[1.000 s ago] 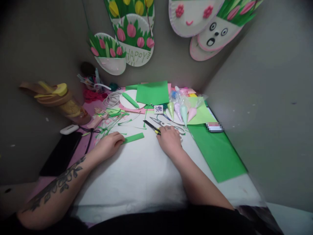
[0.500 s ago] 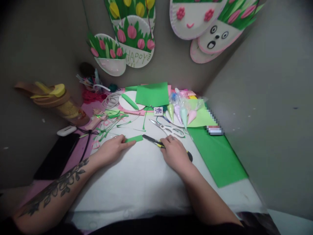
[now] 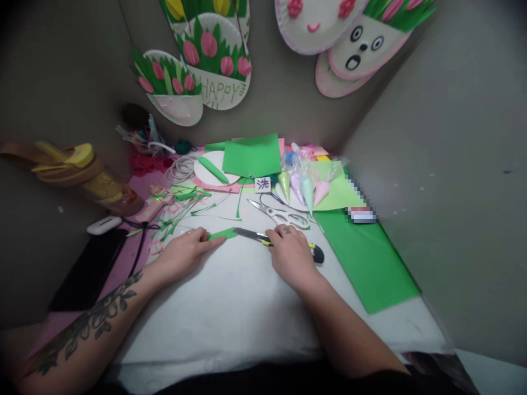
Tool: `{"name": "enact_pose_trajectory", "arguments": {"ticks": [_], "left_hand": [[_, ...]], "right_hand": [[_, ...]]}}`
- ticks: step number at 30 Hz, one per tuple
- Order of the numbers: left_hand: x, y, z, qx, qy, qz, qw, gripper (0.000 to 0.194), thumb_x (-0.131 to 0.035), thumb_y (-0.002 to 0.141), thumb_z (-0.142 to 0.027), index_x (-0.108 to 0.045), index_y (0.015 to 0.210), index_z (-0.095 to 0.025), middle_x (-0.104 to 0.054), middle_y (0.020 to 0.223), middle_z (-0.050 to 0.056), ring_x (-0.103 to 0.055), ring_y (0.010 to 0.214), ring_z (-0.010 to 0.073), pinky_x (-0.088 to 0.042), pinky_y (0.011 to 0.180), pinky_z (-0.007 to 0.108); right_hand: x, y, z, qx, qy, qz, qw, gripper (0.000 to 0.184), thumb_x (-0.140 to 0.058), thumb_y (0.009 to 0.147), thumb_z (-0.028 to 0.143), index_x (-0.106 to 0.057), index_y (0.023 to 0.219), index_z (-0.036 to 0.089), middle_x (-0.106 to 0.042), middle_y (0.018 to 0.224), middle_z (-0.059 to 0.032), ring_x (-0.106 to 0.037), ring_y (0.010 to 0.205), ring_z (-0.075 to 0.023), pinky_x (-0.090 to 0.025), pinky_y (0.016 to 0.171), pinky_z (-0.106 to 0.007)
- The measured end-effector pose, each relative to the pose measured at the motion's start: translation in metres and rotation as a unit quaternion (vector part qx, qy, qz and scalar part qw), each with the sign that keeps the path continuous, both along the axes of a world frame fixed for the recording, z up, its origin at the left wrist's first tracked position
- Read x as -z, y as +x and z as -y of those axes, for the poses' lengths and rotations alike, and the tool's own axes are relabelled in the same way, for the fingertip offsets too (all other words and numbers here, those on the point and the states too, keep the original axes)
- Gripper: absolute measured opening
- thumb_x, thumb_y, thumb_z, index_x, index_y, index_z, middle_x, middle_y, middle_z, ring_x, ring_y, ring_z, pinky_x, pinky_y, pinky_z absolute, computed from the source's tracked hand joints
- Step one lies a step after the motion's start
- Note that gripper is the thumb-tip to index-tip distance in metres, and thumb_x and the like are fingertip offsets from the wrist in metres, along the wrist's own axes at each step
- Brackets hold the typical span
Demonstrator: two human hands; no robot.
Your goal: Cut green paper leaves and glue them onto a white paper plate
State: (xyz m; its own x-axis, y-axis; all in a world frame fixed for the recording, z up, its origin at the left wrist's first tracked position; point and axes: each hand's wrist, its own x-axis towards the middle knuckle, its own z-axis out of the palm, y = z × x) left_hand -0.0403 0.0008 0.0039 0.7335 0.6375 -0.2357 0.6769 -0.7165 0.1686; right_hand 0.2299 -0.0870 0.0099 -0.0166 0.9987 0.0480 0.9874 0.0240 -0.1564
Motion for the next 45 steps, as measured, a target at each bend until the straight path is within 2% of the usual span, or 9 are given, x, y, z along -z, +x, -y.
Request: {"name": "enact_pose_trajectory", "arguments": {"ticks": [6,13,24,30,36,40,45], "left_hand": [[-0.001,0.0,-0.001,-0.002,-0.014,0.004,1.0,0.055,-0.036,0.089,-0.015,-0.046,0.138,-0.038,-0.05,0.099,0.005,-0.049,0.082,0.0185,-0.038,0.071,0.027],[-0.001,0.003,0.0,-0.009,-0.015,0.006,1.0,0.054,-0.035,0.09,-0.016,-0.045,0.138,-0.039,-0.051,0.099,0.005,-0.05,0.081,0.0194,-0.039,0.074,0.028],[-0.008,0.014,0.003,-0.005,-0.006,-0.053,0.999,0.068,-0.034,0.086,-0.008,-0.032,0.144,-0.042,-0.048,0.101,0.006,-0.052,0.079,0.0185,-0.039,0.07,0.027],[-0.005,0.013,0.002,-0.01,-0.012,-0.043,0.999,0.066,-0.035,0.085,-0.009,-0.036,0.144,-0.038,-0.05,0.103,0.008,-0.052,0.084,0.0219,-0.038,0.07,0.028],[-0.005,0.012,0.002,-0.017,-0.022,-0.038,0.999,0.063,-0.036,0.087,-0.011,-0.037,0.143,-0.04,-0.052,0.104,0.008,-0.053,0.082,0.022,-0.038,0.072,0.029],[-0.005,0.013,0.002,-0.014,-0.014,-0.048,0.999,0.062,-0.036,0.087,-0.011,-0.037,0.143,-0.036,-0.051,0.102,0.008,-0.053,0.082,0.0208,-0.039,0.071,0.028],[-0.004,0.014,0.002,-0.006,0.007,-0.067,0.998,0.068,-0.035,0.086,-0.01,-0.03,0.145,-0.043,-0.05,0.101,0.006,-0.052,0.082,0.02,-0.039,0.071,0.027]], "right_hand": [[0.003,0.0,-0.002,0.004,-0.005,-0.001,1.0,0.029,-0.058,0.08,0.012,-0.066,0.107,0.021,-0.064,0.105,-0.0093,-0.052,0.098,-0.0266,-0.037,0.082,-0.036],[0.006,0.0,-0.004,-0.005,-0.016,0.007,1.0,0.03,-0.058,0.081,0.012,-0.067,0.108,0.022,-0.064,0.105,-0.0093,-0.052,0.097,-0.0264,-0.035,0.081,-0.036],[0.002,-0.003,-0.009,-0.01,-0.038,0.021,0.999,0.028,-0.057,0.082,0.01,-0.068,0.105,0.023,-0.064,0.104,-0.0097,-0.051,0.098,-0.0272,-0.034,0.077,-0.036],[0.001,0.002,-0.006,-0.007,-0.056,0.018,0.998,0.028,-0.057,0.081,0.009,-0.069,0.103,0.022,-0.064,0.103,-0.0101,-0.052,0.097,-0.027,-0.035,0.079,-0.036],[-0.001,-0.003,-0.008,-0.006,-0.055,0.01,0.998,0.028,-0.057,0.081,0.009,-0.069,0.102,0.022,-0.064,0.103,-0.0092,-0.051,0.098,-0.027,-0.035,0.079,-0.036],[-0.003,-0.009,-0.009,-0.008,-0.069,0.013,0.997,0.027,-0.056,0.083,0.01,-0.068,0.104,0.022,-0.063,0.104,-0.0094,-0.05,0.099,-0.027,-0.034,0.08,-0.035],[-0.007,-0.014,-0.011,-0.01,-0.085,0.019,0.996,0.029,-0.053,0.083,0.008,-0.068,0.104,0.021,-0.063,0.103,-0.0097,-0.051,0.098,-0.0258,-0.032,0.077,-0.034]]}}
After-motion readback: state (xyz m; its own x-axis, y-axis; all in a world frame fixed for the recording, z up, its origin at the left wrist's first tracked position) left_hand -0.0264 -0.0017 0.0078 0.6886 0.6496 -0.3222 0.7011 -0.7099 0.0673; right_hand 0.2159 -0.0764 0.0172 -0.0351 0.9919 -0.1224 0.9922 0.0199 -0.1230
